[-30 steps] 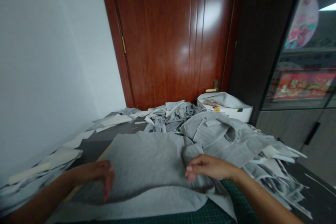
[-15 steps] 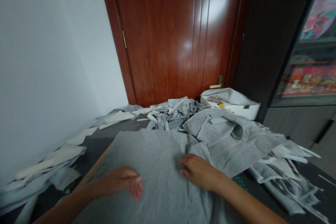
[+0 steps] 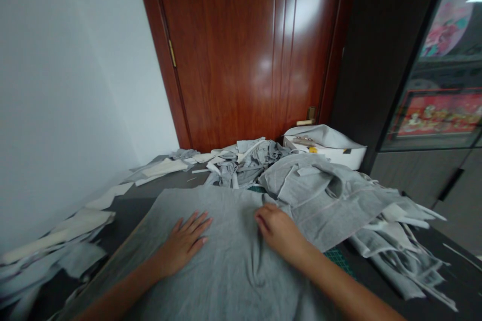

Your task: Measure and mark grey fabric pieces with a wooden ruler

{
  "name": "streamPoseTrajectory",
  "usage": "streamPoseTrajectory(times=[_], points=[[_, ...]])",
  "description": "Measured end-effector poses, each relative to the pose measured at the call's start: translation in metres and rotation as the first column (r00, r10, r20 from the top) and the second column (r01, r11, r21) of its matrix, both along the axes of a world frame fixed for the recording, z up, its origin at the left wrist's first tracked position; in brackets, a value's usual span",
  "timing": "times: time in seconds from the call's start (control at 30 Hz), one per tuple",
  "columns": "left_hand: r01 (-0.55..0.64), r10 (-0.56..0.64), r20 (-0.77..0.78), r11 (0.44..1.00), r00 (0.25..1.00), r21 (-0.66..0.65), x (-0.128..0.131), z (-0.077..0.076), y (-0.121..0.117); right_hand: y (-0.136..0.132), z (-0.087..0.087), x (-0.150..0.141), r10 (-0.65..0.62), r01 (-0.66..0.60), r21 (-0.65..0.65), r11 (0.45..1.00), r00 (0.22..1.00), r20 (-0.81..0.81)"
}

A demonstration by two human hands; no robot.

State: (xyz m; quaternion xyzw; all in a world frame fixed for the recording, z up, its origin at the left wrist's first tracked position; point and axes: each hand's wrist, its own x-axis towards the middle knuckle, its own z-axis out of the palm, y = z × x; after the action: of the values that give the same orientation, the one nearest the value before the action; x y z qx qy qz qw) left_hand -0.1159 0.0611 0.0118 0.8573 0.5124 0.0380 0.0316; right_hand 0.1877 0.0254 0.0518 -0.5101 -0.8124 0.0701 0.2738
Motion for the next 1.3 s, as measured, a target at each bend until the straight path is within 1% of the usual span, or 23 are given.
streamPoseTrajectory(times=[0.03, 0.07, 0.1, 0.13, 0.17, 0.2, 0.27, 0.33, 0.37, 0.4, 0.43, 0.47, 0.53, 0.6, 0.67, 0.7, 0.77, 0.87, 1.0, 1.07, 1.1, 1.2, 1.3], points=[[-0.011, 0.011, -0.021, 1.000, 1.000, 0.001, -0.002, 0.001, 0.000, 0.010, -0.003, 0.011, -0.113, 0.112, 0.065, 0.992, 0.993, 0.014], [-0.022, 0.022, -0.041, 1.000, 0.999, 0.006, -0.004, 0.001, 0.000, 0.019, -0.008, 0.020, -0.200, 0.196, 0.100, 0.976, 0.979, 0.032], [-0.030, 0.030, -0.059, 0.999, 0.998, 0.012, -0.006, 0.001, 0.000, 0.024, -0.013, 0.028, -0.265, 0.260, 0.099, 0.961, 0.963, 0.045], [-0.035, 0.037, -0.073, 0.999, 0.997, 0.021, -0.009, 0.000, 0.000, 0.027, -0.020, 0.032, -0.300, 0.296, 0.073, 0.953, 0.952, 0.057], [-0.036, 0.039, -0.084, 0.999, 0.996, 0.033, -0.012, -0.002, 0.001, 0.026, -0.027, 0.034, -0.290, 0.289, 0.035, 0.957, 0.955, 0.065], [-0.035, 0.039, -0.091, 0.998, 0.995, 0.046, -0.016, -0.003, 0.002, 0.023, -0.033, 0.032, -0.251, 0.252, -0.006, 0.968, 0.966, 0.063], [-0.029, 0.037, -0.100, 0.997, 0.994, 0.075, -0.023, -0.007, 0.004, 0.012, -0.043, 0.023, -0.107, 0.108, -0.069, 0.992, 0.994, 0.020], [-0.022, 0.033, -0.105, 0.995, 0.994, 0.100, -0.030, -0.011, 0.006, 0.000, -0.047, 0.011, 0.069, -0.075, -0.095, 0.993, 0.995, -0.066], [-0.018, 0.030, -0.106, 0.994, 0.994, 0.112, -0.033, -0.012, 0.007, -0.004, -0.047, 0.007, 0.132, -0.144, -0.104, 0.984, 0.985, -0.112], [-0.014, 0.027, -0.106, 0.992, 0.994, 0.125, -0.036, -0.013, 0.007, -0.005, -0.045, 0.004, 0.160, -0.177, -0.109, 0.978, 0.976, -0.151], [-0.009, 0.024, -0.106, 0.991, 0.994, 0.137, -0.039, -0.013, 0.007, -0.004, -0.043, 0.004, 0.151, -0.171, -0.108, 0.979, 0.973, -0.176], [-0.006, 0.022, -0.107, 0.989, 0.994, 0.149, -0.041, -0.013, 0.006, -0.001, -0.040, 0.007, 0.109, -0.129, -0.102, 0.986, 0.977, -0.185], [-0.016, 0.036, -0.121, 0.987, 0.992, 0.162, -0.045, -0.013, 0.005, 0.010, -0.037, 0.017, -0.043, 0.033, -0.065, 0.997, 0.987, -0.157], [-0.043, 0.066, -0.142, 0.986, 0.988, 0.158, -0.048, -0.012, 0.003, 0.025, -0.037, 0.030, -0.203, 0.202, -0.029, 0.979, 0.976, -0.078], [-0.067, 0.091, -0.154, 0.986, 0.984, 0.154, -0.051, -0.013, 0.003, 0.038, -0.040, 0.040, -0.301, 0.301, -0.028, 0.953, 0.953, 0.027], [-0.071, 0.095, -0.153, 0.985, 0.984, 0.155, -0.052, -0.013, 0.003, 0.043, -0.042, 0.044, -0.317, 0.320, -0.031, 0.947, 0.945, 0.076], [-0.075, 0.098, -0.144, 0.984, 0.985, 0.159, -0.054, -0.013, 0.003, 0.052, -0.047, 0.046, -0.286, 0.294, -0.035, 0.955, 0.948, 0.138], [-0.096, 0.113, -0.130, 0.987, 0.985, 0.133, -0.053, -0.012, 0.004, 0.059, -0.052, 0.043, -0.218, 0.225, -0.036, 0.974, 0.965, 0.145], [-0.182, 0.190, -0.079, 0.978, 0.979, 0.101, -0.042, -0.009, 0.006, 0.063, -0.056, 0.036, -0.249, 0.255, -0.027, 0.966, 0.957, 0.147], [-0.216, 0.222, -0.032, 0.968, 0.975, 0.128, -0.030, -0.009, 0.008, 0.064, -0.058, 0.035, -0.273, 0.278, -0.005, 0.961, 0.947, 0.171], [-0.211, 0.214, -0.008, 0.966, 0.977, 0.151, -0.021, -0.008, 0.008, 0.064, -0.059, 0.035, -0.282, 0.285, 0.011, 0.958, 0.941, 0.189], [-0.112, 0.102, 0.057, 0.971, 0.993, 0.211, 0.013, -0.006, 0.010, 0.066, -0.062, 0.039, -0.311, 0.306, 0.057, 0.950, 0.918, 0.248], [-0.008, -0.005, 0.072, 0.983, 0.997, 0.183, 0.049, -0.004, 0.015, 0.071, -0.064, 0.050, -0.348, 0.342, 0.073, 0.937, 0.894, 0.283]])
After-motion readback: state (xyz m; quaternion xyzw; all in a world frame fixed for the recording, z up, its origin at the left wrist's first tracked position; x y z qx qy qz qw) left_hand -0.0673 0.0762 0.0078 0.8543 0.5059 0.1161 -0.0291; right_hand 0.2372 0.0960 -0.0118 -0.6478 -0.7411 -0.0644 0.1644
